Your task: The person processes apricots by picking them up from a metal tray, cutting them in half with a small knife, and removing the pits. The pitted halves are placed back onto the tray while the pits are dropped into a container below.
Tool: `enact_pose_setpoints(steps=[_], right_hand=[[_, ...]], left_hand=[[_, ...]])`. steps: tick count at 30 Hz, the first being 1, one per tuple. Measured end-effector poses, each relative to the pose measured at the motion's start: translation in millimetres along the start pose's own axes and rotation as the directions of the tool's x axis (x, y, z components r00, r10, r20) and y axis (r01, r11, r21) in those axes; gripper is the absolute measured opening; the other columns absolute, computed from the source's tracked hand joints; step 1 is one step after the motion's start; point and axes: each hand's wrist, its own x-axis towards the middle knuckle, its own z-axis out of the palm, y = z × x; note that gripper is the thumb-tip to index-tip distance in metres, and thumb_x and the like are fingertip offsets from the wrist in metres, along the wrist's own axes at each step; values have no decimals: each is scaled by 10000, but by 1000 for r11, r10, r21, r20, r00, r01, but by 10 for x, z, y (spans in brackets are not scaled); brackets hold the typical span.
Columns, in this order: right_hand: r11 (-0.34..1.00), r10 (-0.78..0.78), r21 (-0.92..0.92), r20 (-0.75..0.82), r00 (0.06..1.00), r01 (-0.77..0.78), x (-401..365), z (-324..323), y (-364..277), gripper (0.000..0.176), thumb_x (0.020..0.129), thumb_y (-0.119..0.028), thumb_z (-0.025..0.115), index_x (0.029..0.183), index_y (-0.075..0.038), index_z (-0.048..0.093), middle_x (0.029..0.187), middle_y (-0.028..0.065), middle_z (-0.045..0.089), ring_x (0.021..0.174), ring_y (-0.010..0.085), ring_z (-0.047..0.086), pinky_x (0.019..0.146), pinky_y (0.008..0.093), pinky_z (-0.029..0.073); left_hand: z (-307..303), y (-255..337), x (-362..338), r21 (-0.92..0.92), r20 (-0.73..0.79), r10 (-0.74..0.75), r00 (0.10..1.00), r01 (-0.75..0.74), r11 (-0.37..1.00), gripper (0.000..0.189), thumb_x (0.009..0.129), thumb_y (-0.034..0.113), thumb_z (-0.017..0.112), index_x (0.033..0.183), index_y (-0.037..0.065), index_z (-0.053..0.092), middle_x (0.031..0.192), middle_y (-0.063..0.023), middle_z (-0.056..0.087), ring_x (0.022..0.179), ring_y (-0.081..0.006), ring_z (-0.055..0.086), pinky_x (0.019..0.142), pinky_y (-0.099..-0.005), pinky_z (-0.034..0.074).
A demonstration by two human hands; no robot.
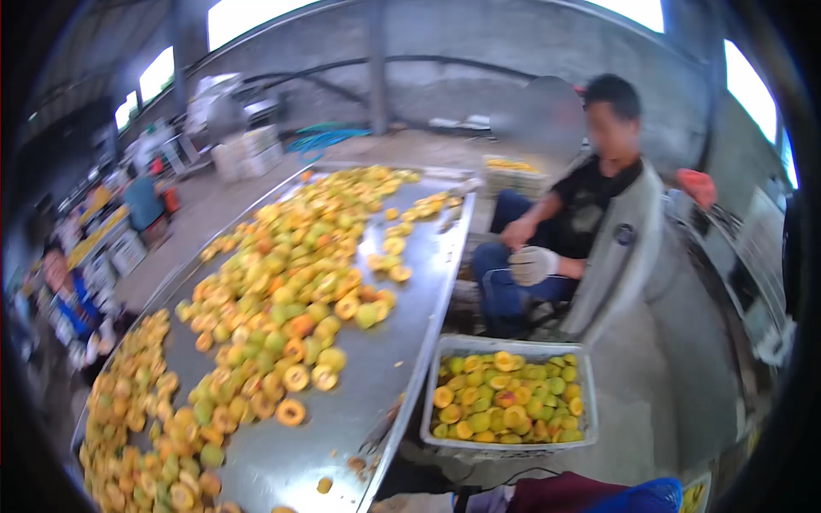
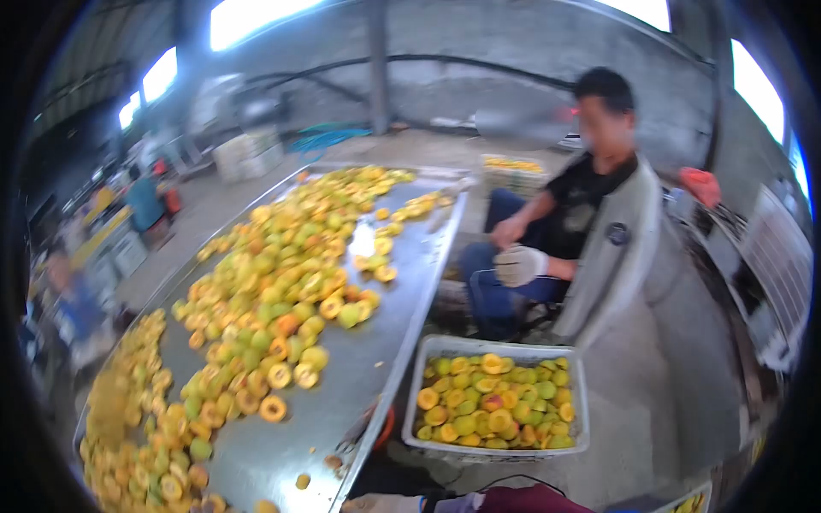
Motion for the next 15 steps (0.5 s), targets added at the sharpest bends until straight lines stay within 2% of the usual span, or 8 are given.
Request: enact_pose_setpoints(steps=[2, 3, 6, 7, 8, 9, 10, 15], right_hand=[[995, 98, -22, 6, 995, -98, -27, 1, -75, 213, 942, -323, 594, 850, -138, 541, 564, -20, 504, 424, 75, 463, 363, 230, 338], [978, 204, -47, 16, 979, -203, -54, -8, -164, 236, 958, -332, 566, 816, -154, 504, 568, -59, 441, 452, 47, 436, 383, 215, 328], [989, 138, 36, 56, 989, -140, 47, -129, 144, 202, 933, -304, 604, 858, -131, 532, 561, -18, 500, 426, 70, 450, 365, 216, 321], [992, 98, 78, 79, 992, -104, 119, -178, 308, 182, 917, -296, 620, 918, -124, 560, 555, -2, 522, 415, 77, 461, 355, 212, 321], [983, 183, 16, 34, 983, -183, 64, -115, 93, 189, 915, -291, 625, 877, -124, 545, 561, 5, 534, 415, 82, 469, 355, 216, 321], [966, 254, -43, -28, 967, -255, -20, -43, -166, 204, 912, -286, 629, 835, -124, 530, 568, 11, 545, 416, 87, 478, 355, 219, 322], [952, 291, -79, -61, 955, -295, -27, -34, -223, 221, 899, -300, 639, 829, -113, 545, 574, 19, 561, 425, 92, 487, 371, 228, 340], [923, 329, -150, -164, 930, -353, 28, 2, -215, 208, 858, -278, 652, 787, -97, 579, 568, 33, 598, 415, 113, 518, 368, 251, 384]], left_hand=[[249, -230, 106, -306, -149, -16, 989, -31, 952, 681, 741, 344, 679, 1319, 23, 515, 1302, -223, 540, 1227, -391, 492, 1018, -481, 411], [161, -126, 68, -338, -194, -99, 976, 28, 941, 745, 769, 406, 655, 1358, -11, 472, 1348, -233, 515, 1257, -402, 471, 1073, -469, 361], [-201, 162, 27, -466, 12, -275, 961, 248, 849, 661, 866, 442, 570, 1390, 60, 444, 1362, -215, 510, 1297, -375, 443, 1084, -446, 344], [-93, 174, 17, -490, -77, -319, 945, 243, 837, 546, 838, 370, 605, 1309, 103, 526, 1273, -191, 572, 1235, -359, 499, 1053, -447, 381], [-182, 298, -10, -408, -53, -385, 921, 332, 850, 464, 836, 346, 602, 1235, 115, 557, 1191, -188, 596, 1169, -365, 528, 1005, -477, 407], [-74, 248, 16, -300, -12, -337, 941, 318, 899, 417, 849, 326, 588, 1207, 114, 560, 1157, -184, 601, 1128, -376, 541, 954, -496, 436], [72, 198, -58, -266, -122, -216, 969, 178, 947, 416, 868, 318, 571, 1236, 127, 540, 1152, -173, 601, 1107, -383, 549, 911, -499, 462], [106, 381, -335, -331, 27, -188, 982, 187, 925, 484, 895, 366, 552, 1348, 204, 496, 1267, -115, 585, 1151, -337, 554, 942, -457, 473]])
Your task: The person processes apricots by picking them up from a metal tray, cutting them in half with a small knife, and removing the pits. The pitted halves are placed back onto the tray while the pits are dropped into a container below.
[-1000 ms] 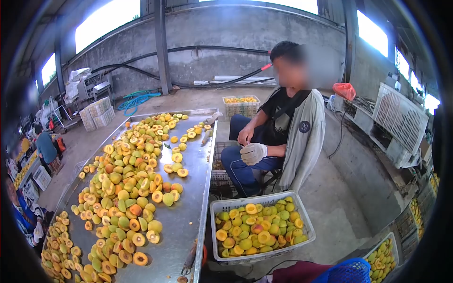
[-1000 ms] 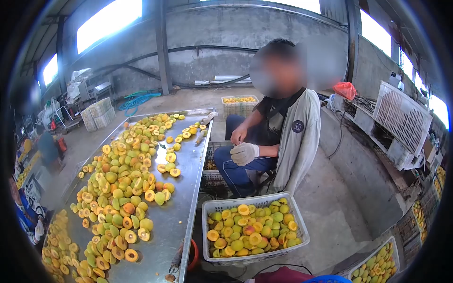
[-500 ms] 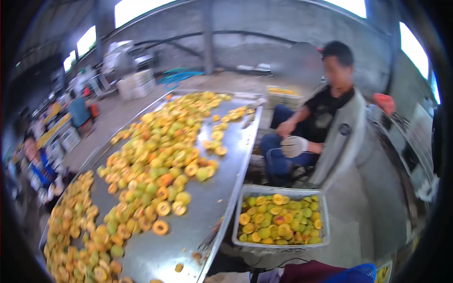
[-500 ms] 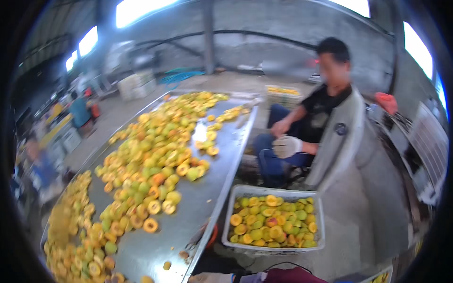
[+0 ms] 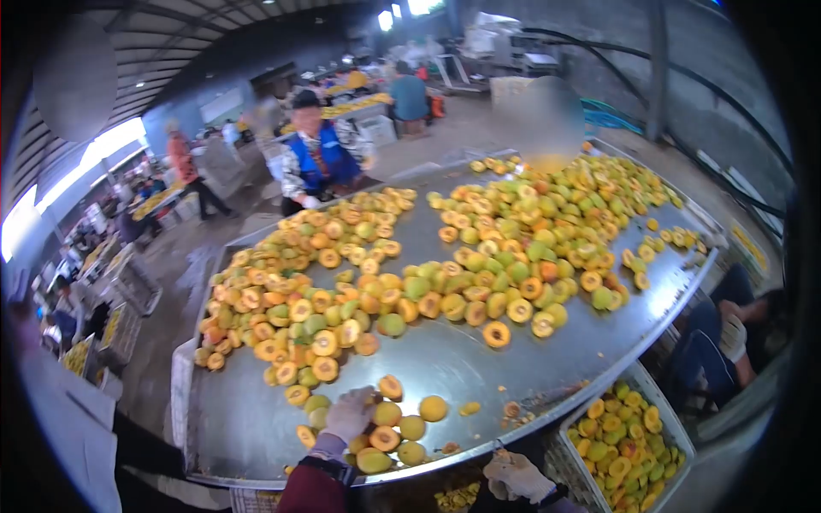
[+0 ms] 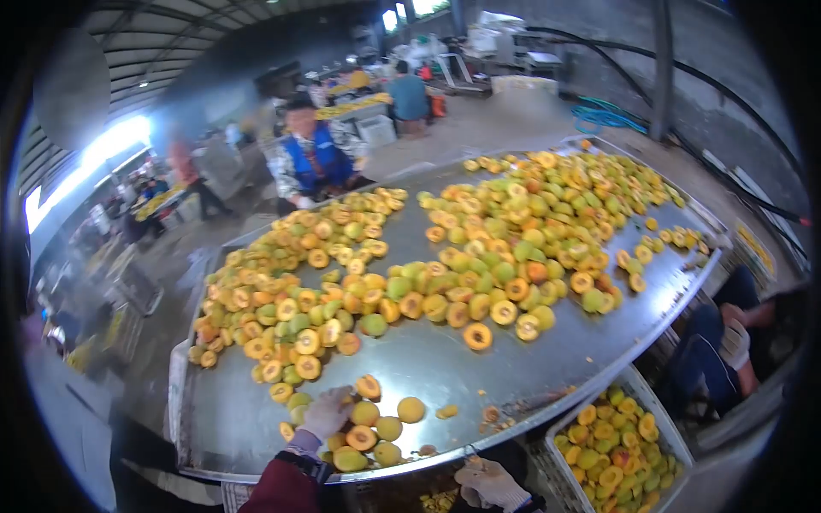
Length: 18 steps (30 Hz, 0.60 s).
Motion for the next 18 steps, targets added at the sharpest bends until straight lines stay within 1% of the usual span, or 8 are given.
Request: enact_pose_setpoints(steps=[2, 4, 6, 8, 10, 12, 15, 18], right_hand=[[998, -43, -49, -53, 998, 40, -2, 7, 24, 237, 867, -314, 674, 903, -95, 590, 657, 27, 616, 494, 89, 534, 434, 234, 409], [960, -261, 111, 28, 965, 256, -43, 0, 145, 175, 925, -277, 609, 893, -108, 576, 539, 34, 562, 364, 123, 483, 324, 253, 330], [949, -306, 87, 15, 952, 304, -6, 2, 191, 150, 923, -245, 597, 890, -101, 577, 523, 44, 559, 341, 139, 475, 312, 259, 317], [942, -293, 156, -46, 955, 296, 39, 11, 235, 145, 928, -244, 591, 886, -105, 574, 516, 46, 553, 346, 140, 478, 313, 255, 315], [941, -308, 137, -39, 951, 310, -135, 95, 102, 156, 930, -247, 590, 856, -110, 572, 519, 37, 543, 350, 139, 475, 320, 258, 325], [953, -248, 167, -55, 967, 254, -304, 163, -17, 176, 933, -259, 588, 833, -116, 568, 543, 25, 544, 364, 132, 475, 331, 258, 338], [956, -223, 188, -39, 974, 227, -374, 239, -32, 192, 938, -285, 579, 849, -115, 576, 585, 22, 558, 380, 124, 476, 346, 256, 353], [911, -378, 167, -25, 925, 377, -593, 506, -47, 295, 992, -305, 468, 1053, -75, 642, 778, 25, 627, 501, 111, 535, 449, 218, 410]], left_hand=[[-74, -7, -63, -111, 24, 0, 1000, 2, 994, 517, 897, 411, 548, 1361, 189, 494, 1285, -128, 584, 1177, -324, 550, 958, -438, 465], [-228, 178, -199, -435, -45, -127, 991, 95, 895, 581, 883, 478, 581, 1359, 156, 495, 1241, -163, 609, 1094, -353, 604, 919, -425, 482], [-384, 449, -369, -461, -62, -189, 980, 140, 877, 608, 882, 461, 619, 1354, 100, 490, 1203, -152, 628, 1002, -300, 653, 867, -368, 505], [-302, 647, -569, -816, -98, -133, 986, -3, 579, 605, 876, 395, 669, 1344, 57, 487, 1137, -112, 638, 899, -194, 658, 796, -299, 513], [-206, 797, -769, -853, 152, -101, 983, 182, 488, 606, 869, 344, 702, 1341, 32, 484, 1085, -89, 622, 846, -107, 618, 751, -252, 500], [-369, 1157, -1047, -878, 141, -4, 990, 127, 461, 465, 867, 196, 696, 1251, 7, 515, 1055, -111, 629, 838, -180, 670, 678, -288, 559], [-173, 1402, -1442, -935, 65, 82, 994, 32, 354, 382, 878, 235, 666, 1210, 63, 588, 1160, -146, 617, 1104, -244, 579, 929, -364, 467], [-83, 1699, -1680, -850, -212, 62, 975, -216, 481, 302, 870, 129, 678, 1154, 55, 609, 1056, -92, 635, 995, -173, 602, 857, -298, 483]])
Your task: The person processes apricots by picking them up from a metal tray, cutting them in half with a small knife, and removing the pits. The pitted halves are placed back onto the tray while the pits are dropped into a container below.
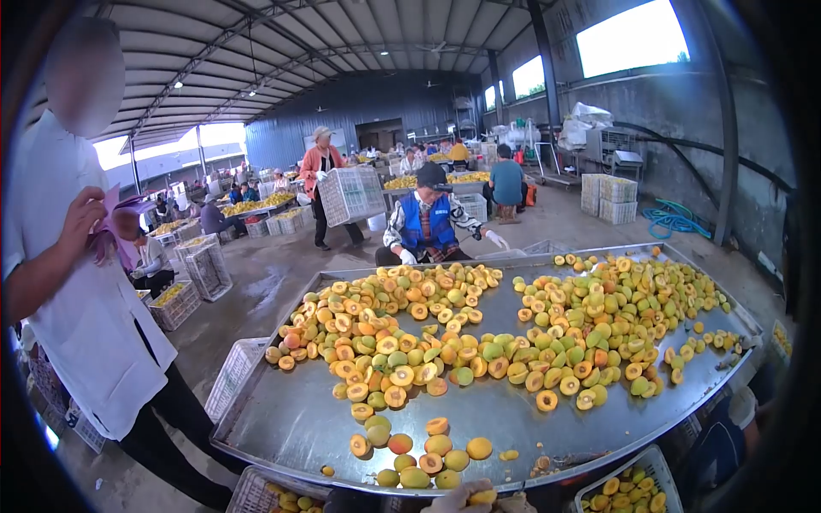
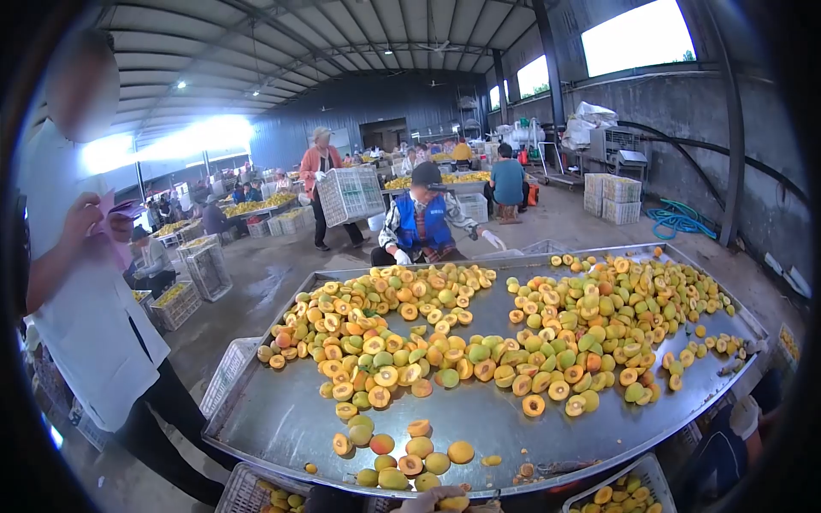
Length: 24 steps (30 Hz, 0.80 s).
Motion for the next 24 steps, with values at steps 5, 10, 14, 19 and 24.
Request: enact_pose_setpoints(steps=[5, 10, 14, 19, 24], right_hand=[[973, -216, 71, -63, 974, 220, 27, 224, 195, 317, 1004, -335, 466, 1045, -73, 640, 810, 35, 640, 550, 76, 548, 468, 216, 417], [990, -108, 88, -60, 992, 113, 7, 298, 178, 287, 999, -305, 489, 1041, -64, 639, 674, -13, 576, 484, 72, 496, 424, 230, 373], [980, -197, -8, -64, 978, 197, -156, 348, -12, 225, 976, -278, 552, 1054, -79, 622, 594, -34, 503, 429, 64, 451, 406, 223, 354], [987, -160, 28, 105, 982, 158, -324, 468, -170, 106, 958, -209, 598, 980, -113, 560, 678, -24, 550, 487, 56, 488, 417, 216, 359], [982, -173, -34, 248, 953, 187, -278, 532, -7, 159, 950, -215, 616, 1047, -128, 525, 700, -35, 539, 534, 46, 498, 441, 194, 356]], left_hand=[[55, 161, -218, -192, -15, -70, 997, 66, 979, 226, 916, 134, 631, 1117, 33, 616, 1016, -63, 651, 971, -136, 601, 846, -289, 491], [-49, 484, -268, -659, 28, -257, 966, 211, 722, 369, 910, 123, 655, 1245, 19, 540, 1035, -49, 632, 958, -140, 584, 878, -258, 465], [-181, 396, -356, -501, 63, -193, 979, 198, 843, 485, 887, 125, 686, 1316, 20, 486, 1090, -38, 616, 1029, -137, 560, 921, -263, 448], [-341, 172, -438, -394, 45, -222, 974, 222, 892, 417, 841, 121, 714, 1211, 10, 557, 998, -53, 651, 848, -133, 611, 774, -257, 509], [-571, 279, -396, -803, -89, -286, 954, 101, 587, 335, 825, 110, 708, 1095, 22, 531, 1068, -174, 632, 858, -278, 686, 631, -370, 593]])
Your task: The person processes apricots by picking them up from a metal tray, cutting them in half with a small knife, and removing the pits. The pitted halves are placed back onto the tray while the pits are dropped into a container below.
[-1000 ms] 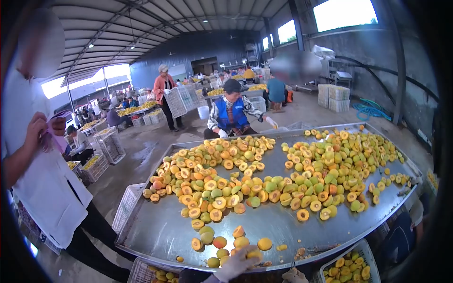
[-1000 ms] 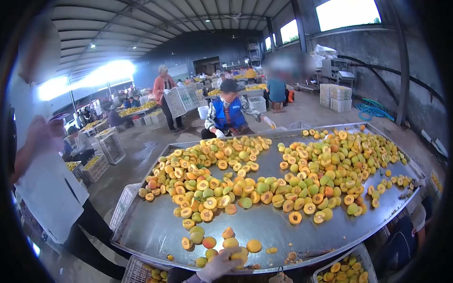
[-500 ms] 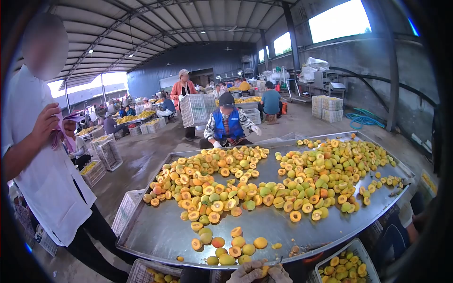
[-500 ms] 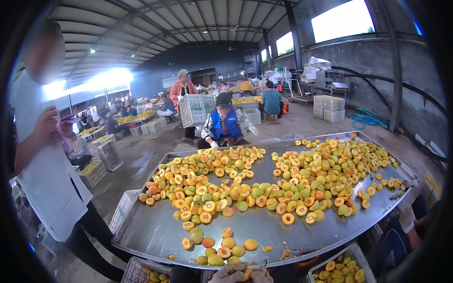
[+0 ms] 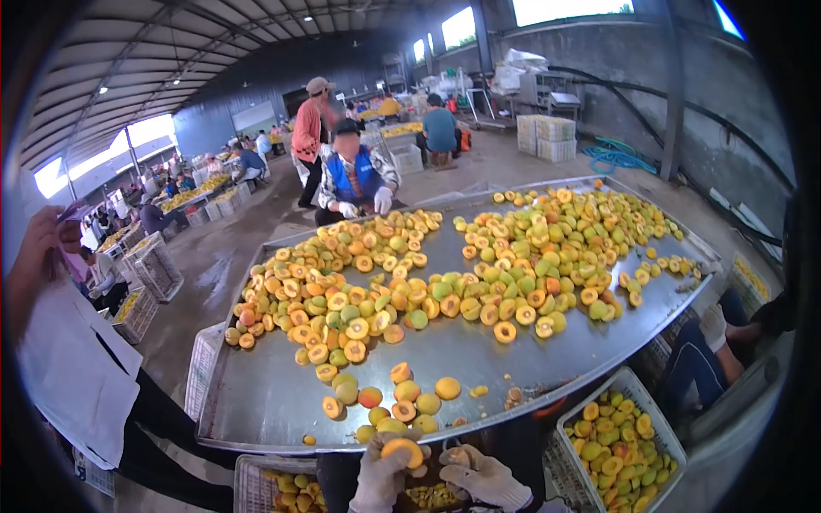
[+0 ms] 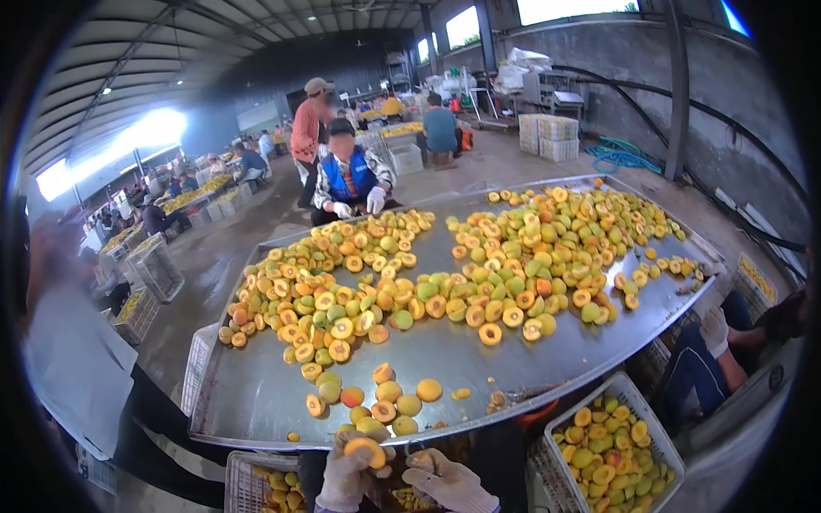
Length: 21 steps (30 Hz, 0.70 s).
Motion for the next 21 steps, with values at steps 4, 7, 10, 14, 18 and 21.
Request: enact_pose_setpoints(steps=[4, 7, 10, 14, 18, 21], right_hand=[[946, 276, -203, 85, 957, -254, -76, 141, -339, 336, 886, -360, 683, 1054, -93, 568, 763, 5, 602, 631, 65, 544, 551, 205, 415], [949, 137, -304, 168, 976, -80, -60, 125, -204, 394, 891, -422, 661, 1090, -106, 536, 747, 31, 592, 666, 146, 584, 602, 279, 446], [764, 175, -643, 117, 978, -60, -85, 122, -262, 515, 867, -581, 600, 1083, -121, 511, 748, 133, 640, 757, 345, 665, 640, 396, 494], [675, 168, -737, 111, 980, -32, -60, 147, -110, 541, 865, -623, 560, 1058, -120, 510, 753, 127, 650, 741, 343, 669, 644, 412, 505], [585, 191, -808, 64, 980, -61, -45, 216, -270, 546, 869, -633, 539, 1053, -119, 512, 747, 128, 652, 751, 335, 674, 655, 415, 514], [546, 124, -837, 69, 990, -10, -56, 225, -264, 536, 869, -623, 544, 1047, -119, 513, 744, 126, 647, 747, 331, 672, 645, 408, 513]], left_hand=[[150, 90, 14, -114, 67, 40, 997, -32, 993, 323, 786, 80, 711, 1013, 66, 482, 1095, -232, 608, 842, -329, 687, 551, -367, 582], [215, 73, -34, 53, -2, 79, 997, -79, 995, 282, 866, 194, 656, 1058, 70, 491, 1093, -212, 608, 821, -298, 673, 593, -352, 567], [231, -2, -25, 62, -85, 71, 994, -66, 996, 340, 952, 365, 552, 1110, 69, 500, 1094, -188, 611, 850, -276, 649, 653, -357, 558], [241, 31, -74, 55, -43, 19, 999, -17, 998, 526, 1010, 474, 401, 1262, 16, 457, 1175, -184, 597, 1000, -267, 623, 807, -361, 540], [213, 14, -59, 63, -84, -15, 996, 20, 998, 571, 1014, 497, 373, 1224, -16, 508, 1175, -201, 602, 1020, -284, 616, 868, -382, 528], [177, -21, -69, 155, -43, 3, 999, 4, 988, 632, 998, 543, 380, 1206, -35, 527, 1169, -214, 605, 1021, -287, 615, 907, -396, 514]])
